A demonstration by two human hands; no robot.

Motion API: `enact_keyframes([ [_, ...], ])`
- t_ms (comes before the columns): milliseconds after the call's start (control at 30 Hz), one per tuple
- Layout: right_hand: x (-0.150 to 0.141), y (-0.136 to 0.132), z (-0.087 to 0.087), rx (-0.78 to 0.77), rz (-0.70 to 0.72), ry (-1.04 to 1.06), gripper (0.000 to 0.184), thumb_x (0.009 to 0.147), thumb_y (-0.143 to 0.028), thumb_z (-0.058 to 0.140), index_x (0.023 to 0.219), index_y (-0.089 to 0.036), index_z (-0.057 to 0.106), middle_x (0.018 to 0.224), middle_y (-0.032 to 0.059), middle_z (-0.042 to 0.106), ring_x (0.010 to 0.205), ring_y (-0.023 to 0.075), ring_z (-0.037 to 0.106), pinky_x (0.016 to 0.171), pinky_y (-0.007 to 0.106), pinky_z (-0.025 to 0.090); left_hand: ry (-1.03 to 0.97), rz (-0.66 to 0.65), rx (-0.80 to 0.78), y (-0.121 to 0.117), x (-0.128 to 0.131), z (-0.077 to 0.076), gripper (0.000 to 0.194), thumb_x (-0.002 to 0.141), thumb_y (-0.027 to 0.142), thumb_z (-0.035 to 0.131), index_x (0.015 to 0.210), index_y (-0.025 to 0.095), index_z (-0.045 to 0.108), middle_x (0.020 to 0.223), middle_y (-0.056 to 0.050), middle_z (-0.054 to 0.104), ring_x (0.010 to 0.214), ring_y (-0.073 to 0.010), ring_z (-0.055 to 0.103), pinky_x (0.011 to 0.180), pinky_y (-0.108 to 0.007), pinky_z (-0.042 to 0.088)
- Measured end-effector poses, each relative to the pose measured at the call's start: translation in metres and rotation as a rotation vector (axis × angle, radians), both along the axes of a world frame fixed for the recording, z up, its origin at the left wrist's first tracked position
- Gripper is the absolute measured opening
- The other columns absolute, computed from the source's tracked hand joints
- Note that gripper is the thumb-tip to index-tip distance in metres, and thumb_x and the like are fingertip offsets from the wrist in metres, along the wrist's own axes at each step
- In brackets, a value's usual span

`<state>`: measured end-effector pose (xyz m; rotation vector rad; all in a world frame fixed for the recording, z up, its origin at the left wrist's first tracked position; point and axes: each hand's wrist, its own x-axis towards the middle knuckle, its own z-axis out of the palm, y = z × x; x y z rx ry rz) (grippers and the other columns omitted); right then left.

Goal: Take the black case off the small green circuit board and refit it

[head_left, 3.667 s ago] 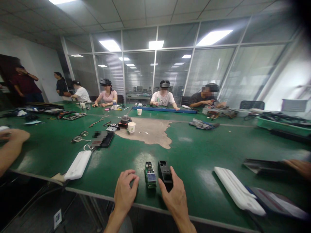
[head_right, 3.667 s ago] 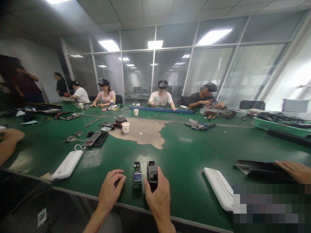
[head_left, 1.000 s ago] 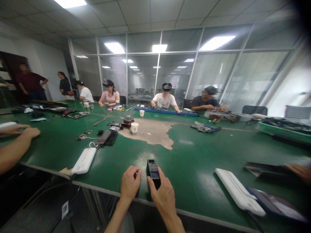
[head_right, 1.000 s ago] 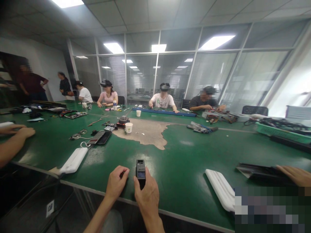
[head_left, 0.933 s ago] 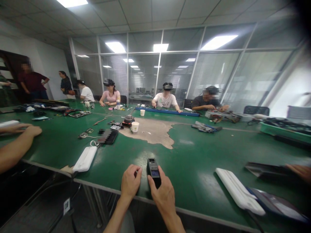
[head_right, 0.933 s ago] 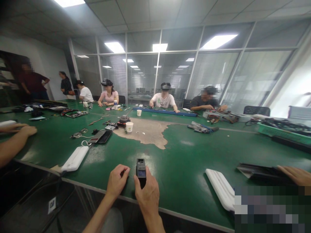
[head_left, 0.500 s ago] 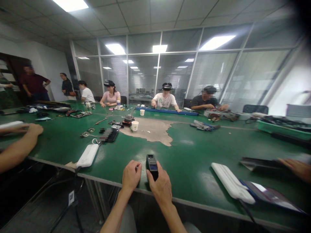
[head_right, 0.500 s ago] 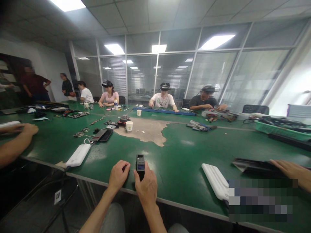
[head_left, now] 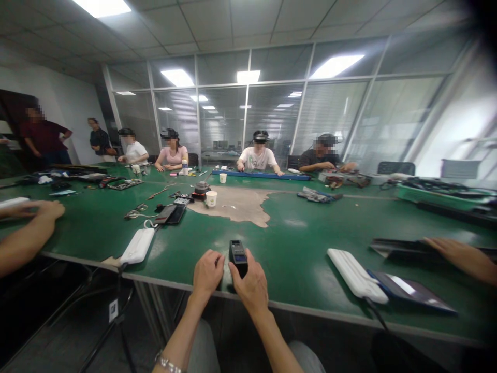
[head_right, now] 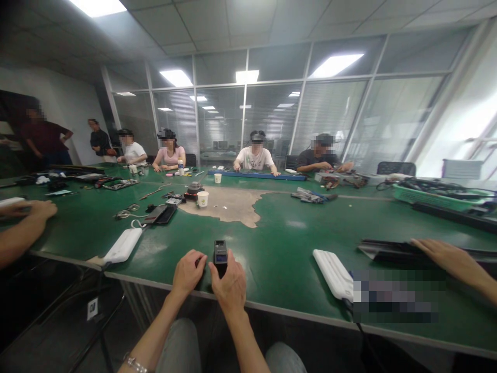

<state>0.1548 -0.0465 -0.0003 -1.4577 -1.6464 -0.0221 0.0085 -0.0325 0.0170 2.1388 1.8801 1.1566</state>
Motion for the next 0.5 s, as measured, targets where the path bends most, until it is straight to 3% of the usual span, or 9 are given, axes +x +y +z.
enact_keyframes([
  [500, -0.0011, -0.001, 0.0057, -0.074, -0.009, 0.042, 0.061, 0.088, -0.051, 0.048, 0.131, -0.008, 0.049, 0.109, 0.0175, 0.065, 0.101, 0.0281, 0.061, 0.088, 0.038, 0.043, 0.149, 0.042, 0.021, -0.0053, 0.0056, -0.0007, 0.032, 0.094, 0.032, 0.038, 0.075, 0.02, 0.061, 0.081, -0.003, 0.058, 0.078, -0.014, 0.055, 0.07, -0.024, 0.035],
])
